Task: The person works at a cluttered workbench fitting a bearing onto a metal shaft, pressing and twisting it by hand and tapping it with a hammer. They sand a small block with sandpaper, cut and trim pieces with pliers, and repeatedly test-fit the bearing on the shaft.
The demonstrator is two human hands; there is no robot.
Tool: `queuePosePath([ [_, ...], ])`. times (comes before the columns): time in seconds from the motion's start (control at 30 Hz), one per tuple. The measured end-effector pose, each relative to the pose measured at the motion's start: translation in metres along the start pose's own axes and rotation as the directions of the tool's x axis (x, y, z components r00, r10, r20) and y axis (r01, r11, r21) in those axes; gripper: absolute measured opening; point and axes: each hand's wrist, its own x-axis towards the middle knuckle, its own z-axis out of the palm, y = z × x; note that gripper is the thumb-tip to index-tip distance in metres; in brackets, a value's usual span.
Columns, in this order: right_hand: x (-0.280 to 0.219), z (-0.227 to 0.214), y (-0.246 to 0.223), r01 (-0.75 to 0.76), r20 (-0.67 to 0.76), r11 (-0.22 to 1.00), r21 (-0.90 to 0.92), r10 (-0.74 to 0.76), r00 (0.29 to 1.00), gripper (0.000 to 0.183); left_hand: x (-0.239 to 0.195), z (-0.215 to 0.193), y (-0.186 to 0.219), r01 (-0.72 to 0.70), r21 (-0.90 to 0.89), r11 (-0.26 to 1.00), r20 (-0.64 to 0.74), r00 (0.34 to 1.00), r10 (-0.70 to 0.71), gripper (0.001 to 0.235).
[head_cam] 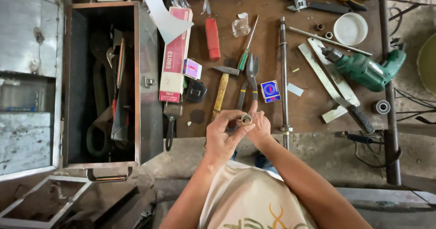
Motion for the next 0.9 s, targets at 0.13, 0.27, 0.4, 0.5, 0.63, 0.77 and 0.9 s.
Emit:
queuePosePath([
  [0.13,-0.004,0.000,-0.003,0.012,-0.014,1.000,0.014,-0.011,1.000,0.116,0.001,-0.001,-0.016,0.240,-0.296,0.925,0.089,0.971,-0.224,0.031],
  [0.27,-0.005,-0.031,0.001,-0.162,0.062,0.965,0.207,0.153,0.986,0.081,0.010,0.003,-0.013,0.351,-0.502,0.790,0.108,0.932,-0.345,0.039],
  [0.4,-0.012,-0.051,0.028,-0.460,0.459,0.434,0.775,0.114,0.881,0.044,0.013,0.006,-0.015,0.382,-0.830,0.407,0.153,0.857,-0.493,0.035],
  [0.5,-0.023,-0.059,0.043,-0.564,0.556,-0.189,0.804,-0.100,0.825,0.022,0.021,0.016,-0.013,0.328,-0.928,0.177,0.197,0.835,-0.513,0.027],
  [0.63,-0.007,-0.034,0.116,-0.630,0.559,-0.377,0.680,-0.289,0.777,0.013,0.039,0.035,-0.021,0.285,-0.955,0.086,0.199,0.825,-0.529,0.020],
  [0.77,-0.077,-0.106,0.132,-0.351,0.366,0.110,0.930,-0.192,0.911,0.031,0.058,0.056,-0.046,0.290,-0.940,0.180,0.182,0.872,-0.454,0.020],
  [0.9,-0.158,-0.172,0.151,-0.005,0.137,0.383,0.924,-0.319,0.938,0.059,0.078,0.078,-0.042,0.277,-0.926,0.257,0.170,0.913,-0.372,0.028],
])
